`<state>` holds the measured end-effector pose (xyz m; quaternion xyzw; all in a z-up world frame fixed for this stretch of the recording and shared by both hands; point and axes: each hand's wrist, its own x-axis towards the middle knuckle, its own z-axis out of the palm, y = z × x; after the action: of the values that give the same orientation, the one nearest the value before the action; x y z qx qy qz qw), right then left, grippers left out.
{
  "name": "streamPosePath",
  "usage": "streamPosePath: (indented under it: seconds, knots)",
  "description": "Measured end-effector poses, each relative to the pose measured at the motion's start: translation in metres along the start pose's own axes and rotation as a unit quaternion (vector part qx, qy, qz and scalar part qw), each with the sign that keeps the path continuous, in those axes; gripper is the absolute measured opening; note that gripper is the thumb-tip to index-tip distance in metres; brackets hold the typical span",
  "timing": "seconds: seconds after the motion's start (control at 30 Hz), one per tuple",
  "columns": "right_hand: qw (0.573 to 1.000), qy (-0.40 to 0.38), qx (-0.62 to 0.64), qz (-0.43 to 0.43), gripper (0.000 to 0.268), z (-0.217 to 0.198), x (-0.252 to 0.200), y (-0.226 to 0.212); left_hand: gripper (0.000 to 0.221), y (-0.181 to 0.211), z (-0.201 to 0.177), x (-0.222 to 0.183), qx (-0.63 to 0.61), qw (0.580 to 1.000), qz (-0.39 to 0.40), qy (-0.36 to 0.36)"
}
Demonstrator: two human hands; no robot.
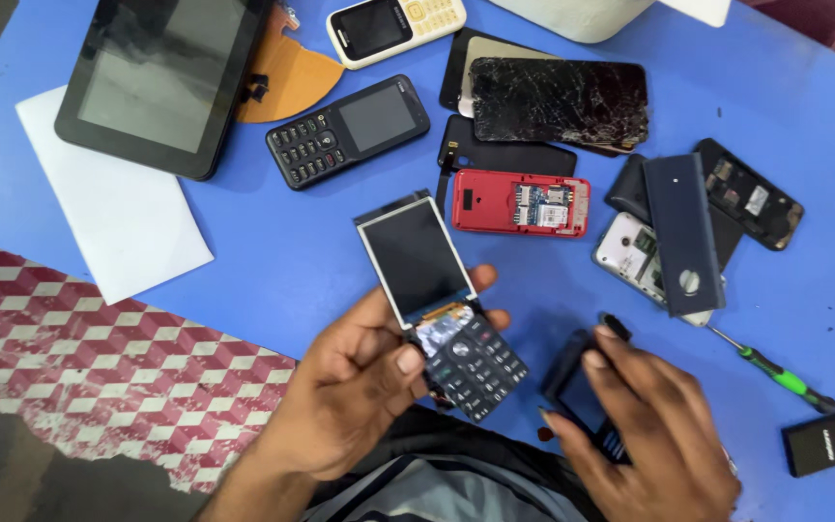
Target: The person uses a toothbrush to clean the interior and exterior surfaces of a disassembled mobile phone. They brush the back casing, the keypad area, and the internal circuit board, then place the phone down among other devices on the table.
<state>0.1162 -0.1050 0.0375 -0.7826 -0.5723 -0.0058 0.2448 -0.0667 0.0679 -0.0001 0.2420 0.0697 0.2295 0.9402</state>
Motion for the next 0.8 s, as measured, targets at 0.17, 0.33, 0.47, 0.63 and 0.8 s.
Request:
streamPosePath:
  seconds: [0.17, 0.33, 0.47, 0.63, 0.8]
  knots:
    - [0.996, -0.034, -0.078, -0.013, 0.054, 0.026, -0.004, 0.018, 0.054, 0.008, -0.008, 0.003, 0.027, 0.999, 0.005, 0.035]
    - [0.996, -0.001, -0.092, -0.010, 0.056, 0.023, -0.002, 0.031, 0.055, 0.001, -0.007, 0.007, 0.018, 0.999, -0.007, 0.026]
    - [0.996, -0.037, -0.046, -0.070, 0.056, 0.000, 0.003, 0.040, 0.054, -0.014, -0.007, 0.008, 0.014, 0.999, -0.026, -0.023]
    - [0.987, -0.031, 0.106, -0.117, 0.046, 0.014, -0.025, 0.045, 0.051, -0.028, -0.009, 0.011, 0.006, 0.995, -0.060, -0.078]
    - [0.995, 0.012, 0.069, -0.075, 0.042, 0.026, -0.048, 0.034, 0.049, -0.032, -0.013, 0.011, -0.005, 0.992, -0.085, -0.096]
